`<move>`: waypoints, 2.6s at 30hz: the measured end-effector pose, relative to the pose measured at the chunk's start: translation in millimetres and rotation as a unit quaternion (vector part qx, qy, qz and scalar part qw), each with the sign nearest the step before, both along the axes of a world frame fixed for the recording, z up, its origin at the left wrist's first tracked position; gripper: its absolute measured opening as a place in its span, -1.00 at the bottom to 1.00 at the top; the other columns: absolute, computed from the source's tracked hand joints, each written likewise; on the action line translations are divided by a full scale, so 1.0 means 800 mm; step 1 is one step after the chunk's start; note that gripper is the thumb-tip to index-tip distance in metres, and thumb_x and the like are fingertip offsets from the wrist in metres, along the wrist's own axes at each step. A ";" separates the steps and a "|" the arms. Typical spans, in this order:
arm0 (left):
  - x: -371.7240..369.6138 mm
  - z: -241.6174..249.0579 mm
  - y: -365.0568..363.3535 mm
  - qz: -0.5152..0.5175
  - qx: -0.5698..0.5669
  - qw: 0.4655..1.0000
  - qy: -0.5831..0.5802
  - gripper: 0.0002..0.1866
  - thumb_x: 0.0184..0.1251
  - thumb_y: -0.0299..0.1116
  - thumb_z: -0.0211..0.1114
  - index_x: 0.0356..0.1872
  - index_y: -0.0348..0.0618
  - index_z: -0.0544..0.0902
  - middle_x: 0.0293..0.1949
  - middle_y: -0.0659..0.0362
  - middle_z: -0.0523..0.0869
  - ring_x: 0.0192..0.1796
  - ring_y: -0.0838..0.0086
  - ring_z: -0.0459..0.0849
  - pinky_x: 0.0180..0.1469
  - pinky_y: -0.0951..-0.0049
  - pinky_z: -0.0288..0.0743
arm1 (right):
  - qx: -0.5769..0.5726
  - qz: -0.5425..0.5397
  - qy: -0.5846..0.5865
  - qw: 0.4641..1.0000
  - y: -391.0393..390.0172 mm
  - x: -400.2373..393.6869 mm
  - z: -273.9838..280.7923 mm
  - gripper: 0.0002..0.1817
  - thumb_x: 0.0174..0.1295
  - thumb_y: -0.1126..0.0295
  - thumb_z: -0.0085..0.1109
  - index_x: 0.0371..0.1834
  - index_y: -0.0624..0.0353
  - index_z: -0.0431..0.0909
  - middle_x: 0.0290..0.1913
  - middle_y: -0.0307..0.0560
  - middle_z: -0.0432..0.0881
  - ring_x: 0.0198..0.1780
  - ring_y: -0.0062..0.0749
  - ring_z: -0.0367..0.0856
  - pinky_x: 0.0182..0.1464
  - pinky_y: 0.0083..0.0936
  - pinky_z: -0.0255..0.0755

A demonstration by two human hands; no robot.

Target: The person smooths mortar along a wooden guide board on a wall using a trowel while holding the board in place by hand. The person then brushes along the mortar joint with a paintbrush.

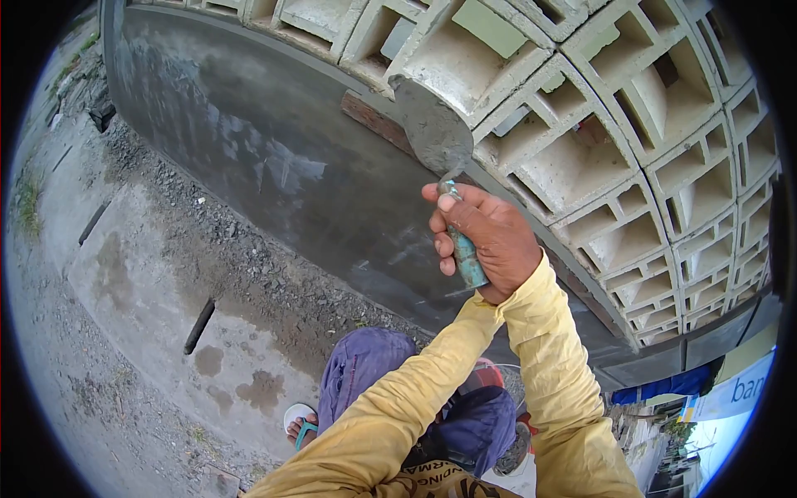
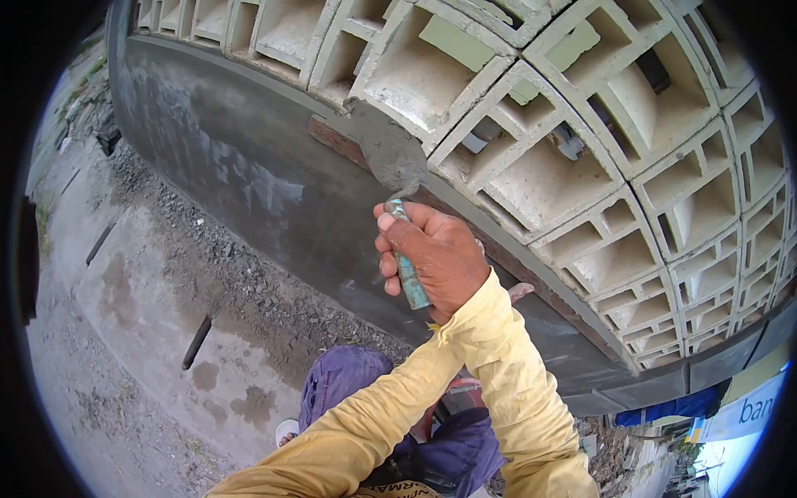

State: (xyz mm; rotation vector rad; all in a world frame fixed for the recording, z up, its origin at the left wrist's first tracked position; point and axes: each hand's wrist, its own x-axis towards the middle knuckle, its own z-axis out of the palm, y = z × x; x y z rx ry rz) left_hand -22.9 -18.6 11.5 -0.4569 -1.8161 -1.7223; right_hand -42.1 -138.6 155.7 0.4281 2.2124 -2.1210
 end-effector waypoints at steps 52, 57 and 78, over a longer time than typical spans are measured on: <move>0.010 -0.013 0.009 0.003 -0.007 1.000 -0.019 0.30 -0.38 0.00 0.70 0.41 -0.18 0.02 0.47 -0.07 0.07 0.54 -0.28 -0.05 0.36 -0.53 -0.24 | 0.022 0.202 -0.198 0.959 0.039 -0.110 0.075 -0.53 0.50 0.15 -0.18 0.02 0.38 0.56 -0.60 -0.29 0.54 -0.72 -0.66 0.44 -0.76 -0.67 0.25; 0.008 -0.023 0.019 0.026 -0.003 1.000 -0.010 0.17 -0.15 0.34 0.49 0.40 -0.14 0.12 0.52 -0.04 0.06 0.54 -0.23 0.00 0.30 -0.59 -0.18 | 0.028 0.197 -0.200 0.959 0.044 -0.066 0.085 -0.51 0.50 0.14 -0.16 0.04 0.41 0.56 -0.61 -0.25 0.55 -0.74 -0.62 0.46 -0.75 -0.67 0.30; 0.007 -0.021 0.017 0.034 -0.026 0.999 0.005 0.25 -0.14 0.30 0.51 0.44 -0.13 -0.05 0.52 -0.09 0.02 0.54 -0.27 -0.05 0.31 -0.61 -0.21 | 0.160 0.127 -0.197 0.959 0.053 -0.069 0.088 -0.60 0.43 0.13 -0.03 -0.11 0.23 0.67 -0.62 -0.25 0.58 -0.72 -0.61 0.46 -0.68 -0.61 0.32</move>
